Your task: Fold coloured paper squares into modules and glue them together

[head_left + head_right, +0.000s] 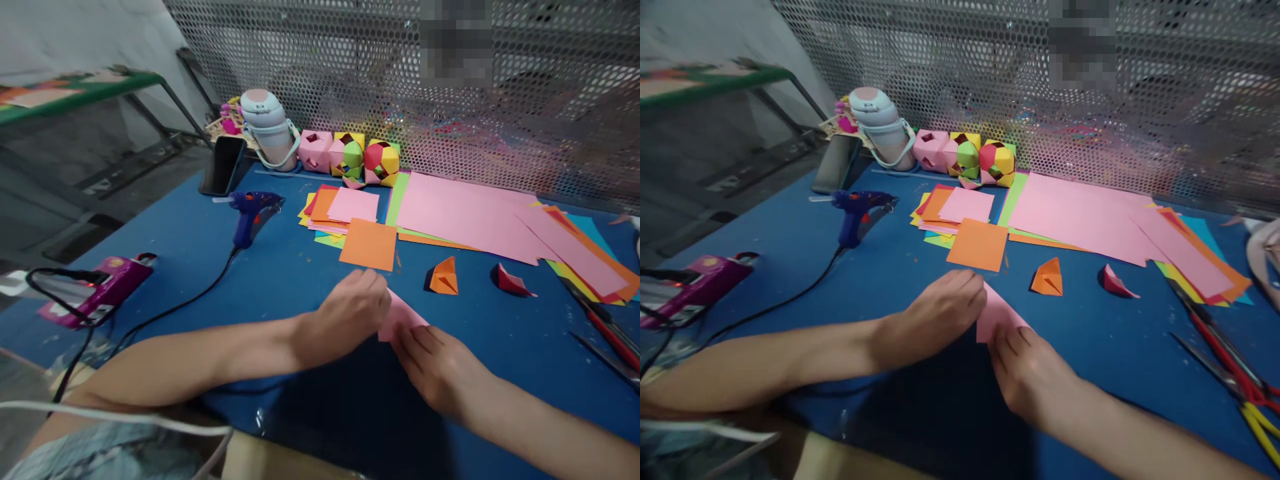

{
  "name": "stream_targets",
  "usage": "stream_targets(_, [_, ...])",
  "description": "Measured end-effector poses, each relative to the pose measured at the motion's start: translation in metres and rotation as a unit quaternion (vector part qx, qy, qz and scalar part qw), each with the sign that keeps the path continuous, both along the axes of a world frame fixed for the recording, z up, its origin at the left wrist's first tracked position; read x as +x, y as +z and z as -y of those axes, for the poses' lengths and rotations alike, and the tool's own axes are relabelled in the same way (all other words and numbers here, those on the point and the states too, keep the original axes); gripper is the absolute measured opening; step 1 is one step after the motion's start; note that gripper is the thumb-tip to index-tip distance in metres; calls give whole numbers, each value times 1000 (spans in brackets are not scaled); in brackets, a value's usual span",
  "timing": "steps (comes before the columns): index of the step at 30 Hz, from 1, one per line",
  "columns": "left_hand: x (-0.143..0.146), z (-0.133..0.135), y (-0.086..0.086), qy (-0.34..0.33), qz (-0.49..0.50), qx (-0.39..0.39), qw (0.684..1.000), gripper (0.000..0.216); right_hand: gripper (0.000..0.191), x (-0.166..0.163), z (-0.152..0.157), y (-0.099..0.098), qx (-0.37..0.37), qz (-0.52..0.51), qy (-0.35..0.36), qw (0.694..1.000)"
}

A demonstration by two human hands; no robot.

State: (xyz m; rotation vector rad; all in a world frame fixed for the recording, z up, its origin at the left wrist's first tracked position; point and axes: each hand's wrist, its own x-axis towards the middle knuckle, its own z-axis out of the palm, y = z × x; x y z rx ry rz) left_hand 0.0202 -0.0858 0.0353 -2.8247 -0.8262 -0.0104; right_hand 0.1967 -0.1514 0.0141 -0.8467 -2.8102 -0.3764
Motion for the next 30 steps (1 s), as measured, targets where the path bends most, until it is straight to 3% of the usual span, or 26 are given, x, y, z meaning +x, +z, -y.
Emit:
stream_targets(3, [1,20,-3,-103,42,-77,991,14,29,4,-5,1,-43,-50,-16,998])
stream_targets(10, [5,32,-14,-102,65,-60,991,18,33,20,-29,2,-175,-140,-72,972])
stream_targets(15, [5,33,-15,-118,67,-32,990,20,51,4,-50,1,-240,-71,-81,965])
stream_targets(18, [5,33,-16,-121,67,-12,990,21,52,-7,-56,9,-263,-11,-100,960])
stream_targets(22, [4,32,-16,-127,71,-6,989,20,50,3,-45,13,-200,58,-104,972])
stream_targets(26, [4,32,-10,-126,53,-18,990,19,58,33,-14,10,-89,128,-87,984])
stream_targets(30, [3,31,-3,-124,36,-34,991,18,58,58,20,16,-25,143,-82,986])
